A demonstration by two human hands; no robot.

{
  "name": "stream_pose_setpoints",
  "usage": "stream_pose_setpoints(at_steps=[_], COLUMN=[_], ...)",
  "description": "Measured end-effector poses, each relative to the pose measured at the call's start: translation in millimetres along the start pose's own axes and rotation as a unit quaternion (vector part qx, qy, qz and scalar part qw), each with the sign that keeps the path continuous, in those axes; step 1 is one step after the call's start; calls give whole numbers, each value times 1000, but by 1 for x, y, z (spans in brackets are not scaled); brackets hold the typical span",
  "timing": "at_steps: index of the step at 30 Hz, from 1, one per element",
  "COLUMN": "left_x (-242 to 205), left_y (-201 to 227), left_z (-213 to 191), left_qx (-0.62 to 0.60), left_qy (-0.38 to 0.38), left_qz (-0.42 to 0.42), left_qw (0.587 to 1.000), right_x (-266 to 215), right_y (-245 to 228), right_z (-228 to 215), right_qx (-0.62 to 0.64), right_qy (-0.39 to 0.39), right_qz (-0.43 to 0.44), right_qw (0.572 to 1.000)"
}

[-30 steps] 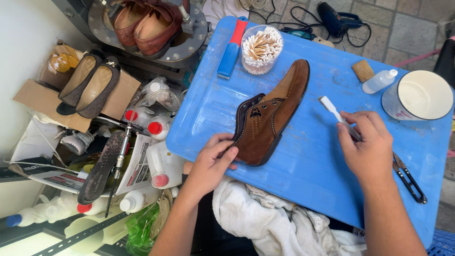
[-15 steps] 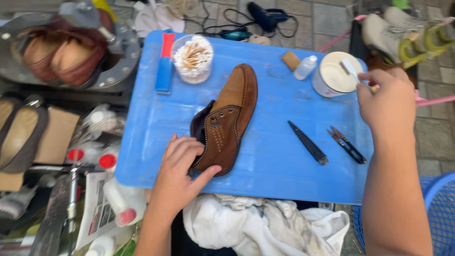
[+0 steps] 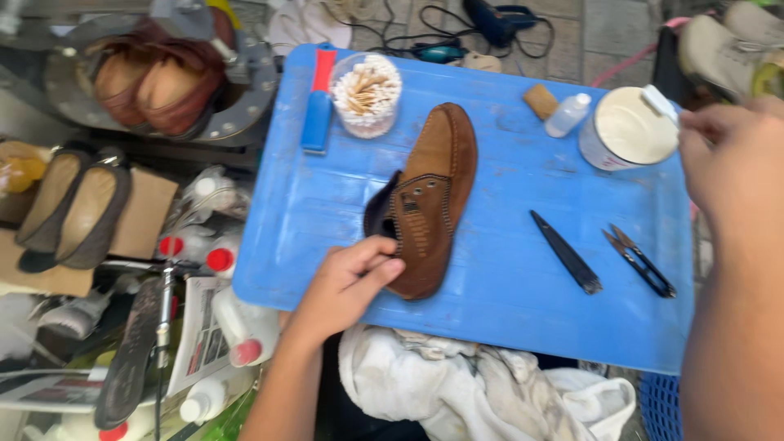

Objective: The person scrubs a brown leather shoe with a toothbrush dipped in a cleaning solution, then uses a heat gun to dry it. The person repeats the scrubbing process on different parts of the shoe, including the sole and upper, and uses the heat gun again to dry the shoe.

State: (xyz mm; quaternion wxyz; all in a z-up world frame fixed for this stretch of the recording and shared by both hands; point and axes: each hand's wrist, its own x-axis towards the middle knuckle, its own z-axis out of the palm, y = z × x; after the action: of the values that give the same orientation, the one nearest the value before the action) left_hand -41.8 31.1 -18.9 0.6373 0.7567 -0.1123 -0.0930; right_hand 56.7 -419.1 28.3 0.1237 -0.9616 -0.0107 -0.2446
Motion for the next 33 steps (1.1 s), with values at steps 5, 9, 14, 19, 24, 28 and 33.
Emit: stream_pose_setpoints(at_steps=[5, 9, 14, 19, 24, 28, 33], left_x=[15, 22, 27, 26, 26, 25, 25], left_y=[13, 22, 24, 19, 13, 5, -2], left_z=[26, 36, 39, 39, 39, 42, 41], left_qx=[-70, -66, -54, -13, -19, -54, -130], left_qy=[-51, -64, -75, -67, -70, -73, -89], left_qz=[-55, -83, -115, -72, -80, -123, -113], left_qw=[995, 992, 989, 995, 994, 988, 981], right_x=[-54, -91, -105, -106, -104, -110, -107], right_y=[-61, -119, -155, -164, -164, -166, -152], right_z=[-31, -31, -30, -30, -33, -32, -28], right_qx=[115, 178, 204, 156, 171, 166, 173], right_qy=[-19, -64, -133, -83, -91, -93, -76], right_qz=[-29, -139, -315, -317, -330, -334, -312], right_qw=[993, 972, 917, 932, 924, 923, 931])
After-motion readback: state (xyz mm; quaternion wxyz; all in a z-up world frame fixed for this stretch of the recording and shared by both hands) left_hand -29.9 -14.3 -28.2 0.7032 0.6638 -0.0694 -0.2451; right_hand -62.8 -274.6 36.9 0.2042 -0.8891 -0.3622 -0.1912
